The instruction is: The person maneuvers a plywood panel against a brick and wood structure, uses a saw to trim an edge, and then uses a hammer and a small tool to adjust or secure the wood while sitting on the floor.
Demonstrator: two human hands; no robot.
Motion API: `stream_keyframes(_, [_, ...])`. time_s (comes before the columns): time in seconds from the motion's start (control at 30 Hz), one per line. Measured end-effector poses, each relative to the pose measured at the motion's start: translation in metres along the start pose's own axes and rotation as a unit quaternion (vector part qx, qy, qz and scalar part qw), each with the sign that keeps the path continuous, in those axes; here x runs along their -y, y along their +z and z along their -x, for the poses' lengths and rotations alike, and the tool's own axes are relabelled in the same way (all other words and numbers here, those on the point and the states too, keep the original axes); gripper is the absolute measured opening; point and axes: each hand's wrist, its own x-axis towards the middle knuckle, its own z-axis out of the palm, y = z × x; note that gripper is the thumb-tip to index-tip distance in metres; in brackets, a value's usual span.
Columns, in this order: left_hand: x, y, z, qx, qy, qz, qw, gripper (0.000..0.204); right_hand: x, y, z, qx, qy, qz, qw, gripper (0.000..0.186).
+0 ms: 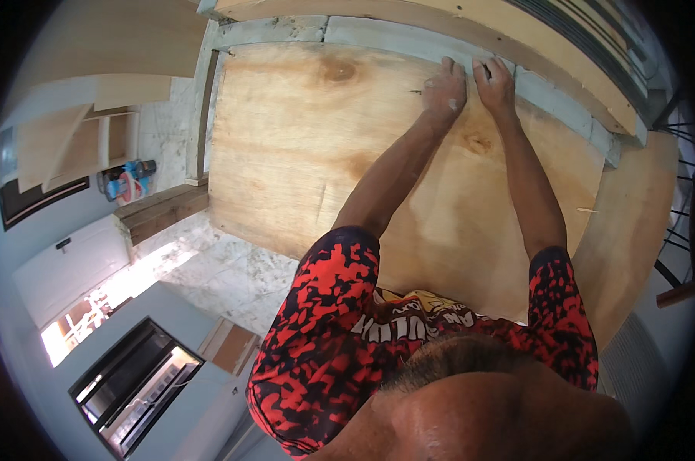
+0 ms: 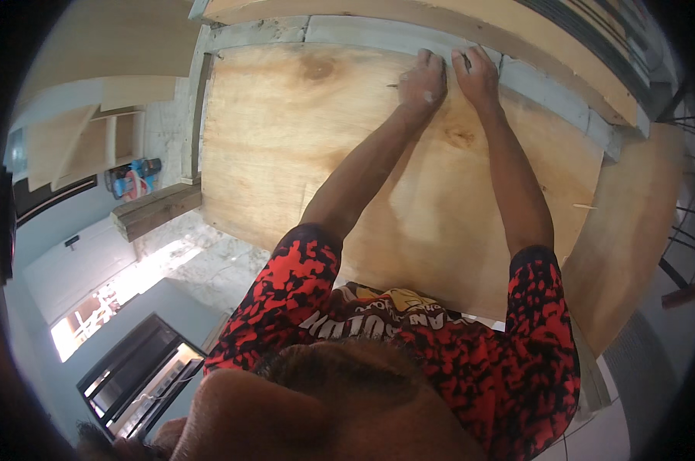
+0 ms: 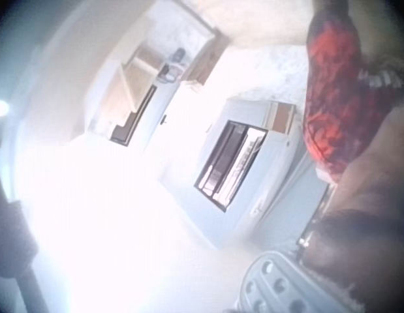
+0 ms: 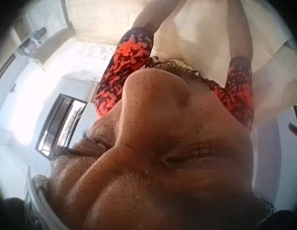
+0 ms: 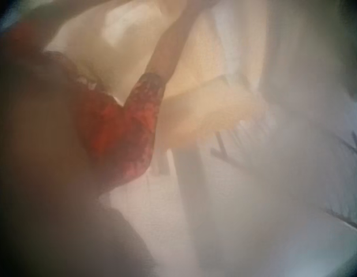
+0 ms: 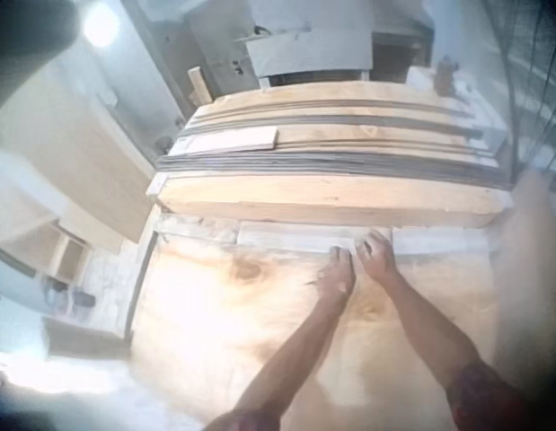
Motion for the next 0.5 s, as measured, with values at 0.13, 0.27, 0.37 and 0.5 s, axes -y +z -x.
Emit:
stream_keyframes(0.13, [0.047, -0.026, 0.002, 0.003, -0.002, -0.008, 1.000, 0.020, 0.023, -0.001, -0.001, 0.084, -0.084, 0.107, 0.987, 0.018])
stream_keyframes(0.27, [0.143, -0.080, 0.003, -0.068, -0.060, -0.061, 0.994, 0.022, 0.032, -0.003, 0.003, 0.116, -0.075, 0.174, 0.975, 0.017])
stream_keyframes(0.37, [0.193, -0.111, -0.002, -0.099, -0.078, -0.077, 0.989, 0.023, 0.030, 0.003, 0.006, 0.118, -0.067, 0.227, 0.964, 0.017])
stream_keyframes(0.5, [0.216, -0.115, -0.008, -0.102, -0.086, -0.062, 0.989, 0.029, 0.036, 0.009, 0.010, 0.107, -0.050, 0.277, 0.954, 0.016])
